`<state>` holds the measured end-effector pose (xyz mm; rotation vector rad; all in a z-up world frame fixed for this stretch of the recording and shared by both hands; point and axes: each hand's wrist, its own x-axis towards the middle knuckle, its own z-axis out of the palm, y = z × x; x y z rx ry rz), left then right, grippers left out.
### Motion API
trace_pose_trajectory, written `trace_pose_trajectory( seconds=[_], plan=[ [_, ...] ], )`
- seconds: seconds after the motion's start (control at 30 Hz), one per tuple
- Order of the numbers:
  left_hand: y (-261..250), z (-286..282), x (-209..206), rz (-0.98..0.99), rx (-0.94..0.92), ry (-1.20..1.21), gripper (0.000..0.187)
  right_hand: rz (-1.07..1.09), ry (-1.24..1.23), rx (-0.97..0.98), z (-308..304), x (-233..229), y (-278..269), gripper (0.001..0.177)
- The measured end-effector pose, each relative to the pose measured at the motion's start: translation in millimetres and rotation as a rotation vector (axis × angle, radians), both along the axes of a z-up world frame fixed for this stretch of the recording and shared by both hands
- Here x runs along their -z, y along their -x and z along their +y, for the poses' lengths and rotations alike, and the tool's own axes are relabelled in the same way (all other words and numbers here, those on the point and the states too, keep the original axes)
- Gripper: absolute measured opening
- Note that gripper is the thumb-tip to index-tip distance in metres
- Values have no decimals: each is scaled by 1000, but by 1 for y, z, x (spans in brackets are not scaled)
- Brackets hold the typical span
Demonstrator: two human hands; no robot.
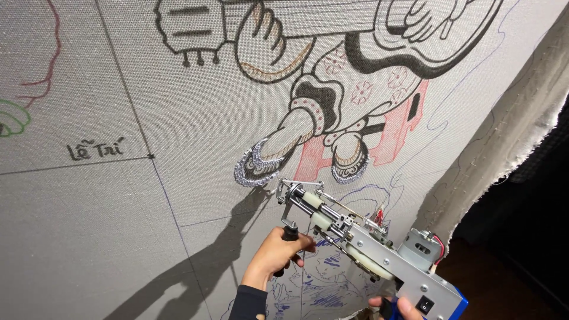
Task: The person tufts a cartoon design onto a large canvas rug using a tufting gun.
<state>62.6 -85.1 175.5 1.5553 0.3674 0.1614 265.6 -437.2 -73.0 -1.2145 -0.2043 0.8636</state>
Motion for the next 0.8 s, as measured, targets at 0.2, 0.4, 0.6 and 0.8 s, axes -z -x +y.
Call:
trace_pose_trajectory(
  seconds=[0.2, 0.4, 0.6, 0.8],
  plan=[
    [-6, 9, -2, 59, 27, -37, 19, -11, -5, 56, 8, -12, 8, 82],
    [-11, 15, 3, 33, 65, -22, 20, -26, -9, 109, 14, -26, 11, 79],
    [-9, 14, 1, 80, 41, -7, 25, -21, -44, 151, 23, -46, 24, 76],
    [-11, 16, 5, 78, 41, -21, 32, -22, -53, 174, 29, -70, 39, 71]
  ],
)
